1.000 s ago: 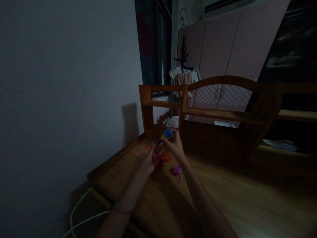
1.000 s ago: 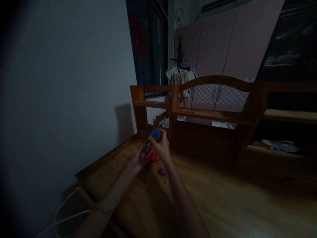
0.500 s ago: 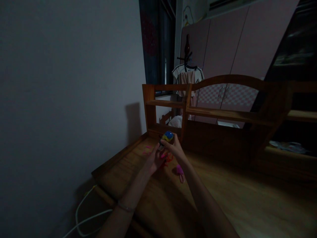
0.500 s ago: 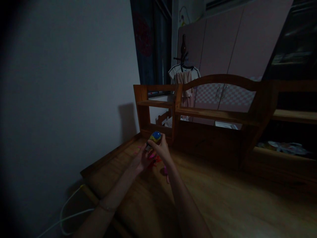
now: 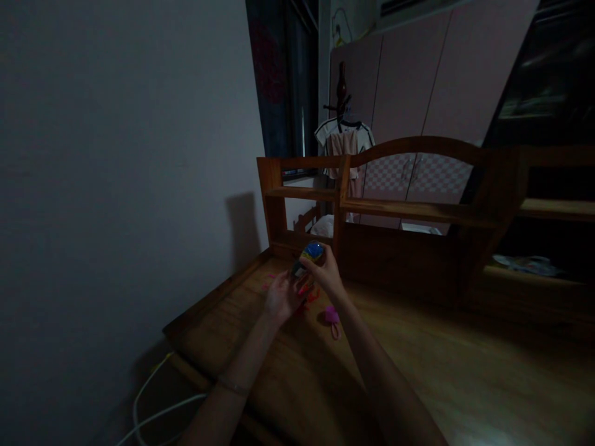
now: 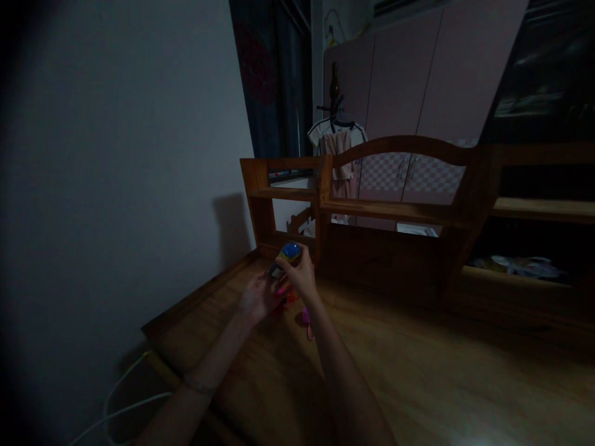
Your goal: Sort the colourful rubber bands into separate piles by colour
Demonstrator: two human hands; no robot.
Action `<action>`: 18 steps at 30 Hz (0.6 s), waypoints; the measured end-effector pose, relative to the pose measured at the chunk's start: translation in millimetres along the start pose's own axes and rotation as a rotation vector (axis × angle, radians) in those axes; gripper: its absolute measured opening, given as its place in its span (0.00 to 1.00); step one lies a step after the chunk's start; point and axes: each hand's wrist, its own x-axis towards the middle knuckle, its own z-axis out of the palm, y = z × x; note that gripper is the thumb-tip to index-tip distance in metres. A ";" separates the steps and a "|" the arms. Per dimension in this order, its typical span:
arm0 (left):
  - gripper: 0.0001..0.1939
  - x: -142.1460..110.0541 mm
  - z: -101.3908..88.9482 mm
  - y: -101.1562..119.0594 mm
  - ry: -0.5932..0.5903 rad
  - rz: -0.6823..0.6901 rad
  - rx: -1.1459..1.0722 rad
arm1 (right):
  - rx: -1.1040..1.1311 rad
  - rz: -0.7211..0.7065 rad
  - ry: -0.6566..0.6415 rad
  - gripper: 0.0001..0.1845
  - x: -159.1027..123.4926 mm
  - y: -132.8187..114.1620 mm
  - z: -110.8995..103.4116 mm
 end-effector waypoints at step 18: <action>0.10 18.5 -19.2 -5.9 0.234 -0.030 0.119 | -0.080 -0.036 0.038 0.33 -6.7 -12.5 -3.8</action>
